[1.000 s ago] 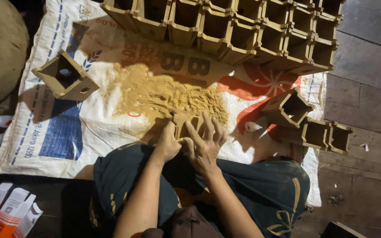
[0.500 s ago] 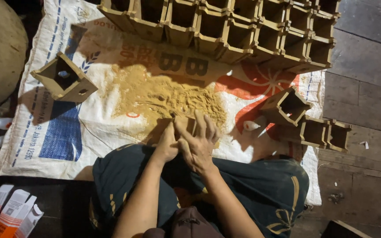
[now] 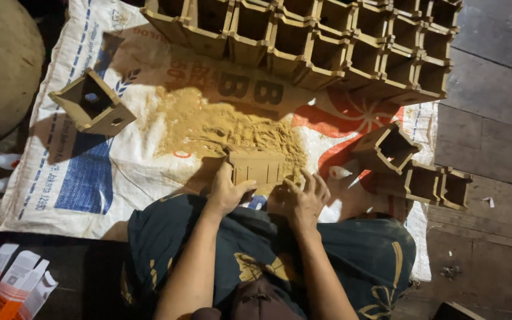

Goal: Assembling small wooden boxes by joining pre-cut panels and using sawdust to finish the joints.

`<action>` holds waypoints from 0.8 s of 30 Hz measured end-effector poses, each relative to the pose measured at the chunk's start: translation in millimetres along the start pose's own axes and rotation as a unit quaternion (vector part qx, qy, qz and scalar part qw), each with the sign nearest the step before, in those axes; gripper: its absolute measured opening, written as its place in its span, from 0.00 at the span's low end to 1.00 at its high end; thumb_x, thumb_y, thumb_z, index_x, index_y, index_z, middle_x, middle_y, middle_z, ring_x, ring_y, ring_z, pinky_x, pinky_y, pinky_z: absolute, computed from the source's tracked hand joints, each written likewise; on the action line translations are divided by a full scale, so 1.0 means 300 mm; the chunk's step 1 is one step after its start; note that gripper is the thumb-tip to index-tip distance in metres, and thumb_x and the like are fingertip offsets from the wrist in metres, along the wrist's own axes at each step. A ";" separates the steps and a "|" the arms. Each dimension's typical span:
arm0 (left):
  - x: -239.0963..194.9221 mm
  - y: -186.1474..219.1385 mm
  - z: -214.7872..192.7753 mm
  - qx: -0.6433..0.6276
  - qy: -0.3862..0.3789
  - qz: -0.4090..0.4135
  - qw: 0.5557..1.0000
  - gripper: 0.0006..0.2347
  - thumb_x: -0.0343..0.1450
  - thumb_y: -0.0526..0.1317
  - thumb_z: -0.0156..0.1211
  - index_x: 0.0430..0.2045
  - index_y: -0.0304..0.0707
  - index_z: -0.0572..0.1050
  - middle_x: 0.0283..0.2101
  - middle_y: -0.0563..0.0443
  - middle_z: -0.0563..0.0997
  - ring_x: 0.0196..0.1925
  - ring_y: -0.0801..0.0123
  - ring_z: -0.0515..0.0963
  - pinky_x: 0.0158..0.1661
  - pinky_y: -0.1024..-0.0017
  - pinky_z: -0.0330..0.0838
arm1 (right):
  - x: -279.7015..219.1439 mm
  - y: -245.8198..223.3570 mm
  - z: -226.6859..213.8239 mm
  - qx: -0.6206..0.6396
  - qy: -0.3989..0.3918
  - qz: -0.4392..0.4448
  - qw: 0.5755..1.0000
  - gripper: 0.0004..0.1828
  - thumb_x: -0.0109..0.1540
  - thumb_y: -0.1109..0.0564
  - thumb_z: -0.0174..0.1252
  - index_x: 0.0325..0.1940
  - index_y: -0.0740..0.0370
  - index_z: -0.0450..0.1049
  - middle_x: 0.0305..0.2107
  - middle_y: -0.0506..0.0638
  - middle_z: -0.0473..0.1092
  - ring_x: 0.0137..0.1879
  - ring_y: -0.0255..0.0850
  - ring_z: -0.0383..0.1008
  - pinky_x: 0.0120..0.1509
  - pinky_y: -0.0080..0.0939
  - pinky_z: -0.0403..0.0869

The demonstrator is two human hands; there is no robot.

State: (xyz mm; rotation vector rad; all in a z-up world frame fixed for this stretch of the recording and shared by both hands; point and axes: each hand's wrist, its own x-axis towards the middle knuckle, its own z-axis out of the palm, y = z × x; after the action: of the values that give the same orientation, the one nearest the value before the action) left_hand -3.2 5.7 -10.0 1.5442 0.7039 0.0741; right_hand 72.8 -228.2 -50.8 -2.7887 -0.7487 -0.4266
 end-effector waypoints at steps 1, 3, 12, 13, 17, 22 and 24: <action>-0.007 0.011 -0.008 0.001 0.001 -0.002 1.000 0.26 0.55 0.37 0.78 0.46 0.38 0.74 0.40 0.44 0.83 0.44 0.61 0.83 0.44 0.57 0.76 | -0.072 0.090 0.146 0.001 -0.002 0.000 1.000 0.17 0.49 0.39 0.70 0.42 0.28 0.80 0.63 0.35 0.63 0.71 0.45 0.53 0.67 0.50 0.48; -0.004 0.041 -0.009 -0.007 -0.007 -0.005 1.000 0.26 0.54 0.37 0.77 0.46 0.37 0.74 0.38 0.43 0.83 0.40 0.61 0.83 0.40 0.58 0.77 | -0.160 0.256 0.420 -0.009 -0.044 -0.019 0.999 0.24 0.40 0.34 0.73 0.39 0.27 0.80 0.64 0.33 0.62 0.73 0.45 0.49 0.71 0.55 0.44; -0.005 0.009 0.022 -0.047 -0.034 0.058 0.997 0.26 0.54 0.32 0.79 0.46 0.36 0.75 0.40 0.45 0.83 0.44 0.67 0.80 0.46 0.62 0.76 | 0.104 0.042 -0.083 0.123 0.084 0.065 0.987 0.06 0.59 0.48 0.69 0.31 0.41 0.77 0.50 0.37 0.72 0.59 0.44 0.68 0.61 0.46 0.62; -0.003 -0.031 0.024 -0.048 -0.033 0.056 0.997 0.26 0.54 0.32 0.79 0.46 0.36 0.75 0.40 0.45 0.83 0.44 0.67 0.80 0.46 0.62 0.76 | 0.148 -0.001 -0.139 0.123 0.081 0.064 0.987 0.06 0.59 0.48 0.69 0.31 0.41 0.77 0.50 0.37 0.72 0.59 0.44 0.68 0.61 0.46 0.62; -0.001 -0.063 0.038 0.007 -0.065 0.022 0.998 0.23 0.55 0.33 0.74 0.43 0.35 0.76 0.38 0.45 0.83 0.42 0.62 0.82 0.43 0.61 0.76 | 0.264 -0.128 -0.237 0.258 0.046 0.015 0.965 0.07 0.55 0.47 0.71 0.35 0.37 0.81 0.49 0.38 0.74 0.58 0.44 0.68 0.65 0.43 0.60; -0.044 0.046 0.038 0.073 -0.084 0.038 0.993 0.20 0.55 0.24 0.56 0.43 0.29 0.72 0.38 0.36 0.80 0.47 0.47 0.80 0.48 0.54 0.74 | 0.310 -0.274 -0.207 0.302 0.028 -0.057 0.951 0.07 0.52 0.53 0.72 0.30 0.41 0.81 0.42 0.41 0.76 0.51 0.48 0.70 0.60 0.47 0.65; -0.095 0.222 0.014 0.066 -0.104 0.040 0.992 0.25 0.54 0.23 0.53 0.49 0.32 0.73 0.40 0.39 0.82 0.49 0.48 0.81 0.51 0.55 0.74 | 0.299 -0.261 -0.103 0.295 0.043 -0.014 0.954 0.11 0.49 0.46 0.75 0.29 0.37 0.77 0.29 0.32 0.75 0.43 0.36 0.73 0.58 0.38 0.61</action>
State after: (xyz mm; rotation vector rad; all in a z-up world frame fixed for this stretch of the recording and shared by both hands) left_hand 1.3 -6.8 61.4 1.6791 0.4896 -0.0754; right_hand 99.8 -130.4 18.6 -2.1895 -0.7470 -0.2680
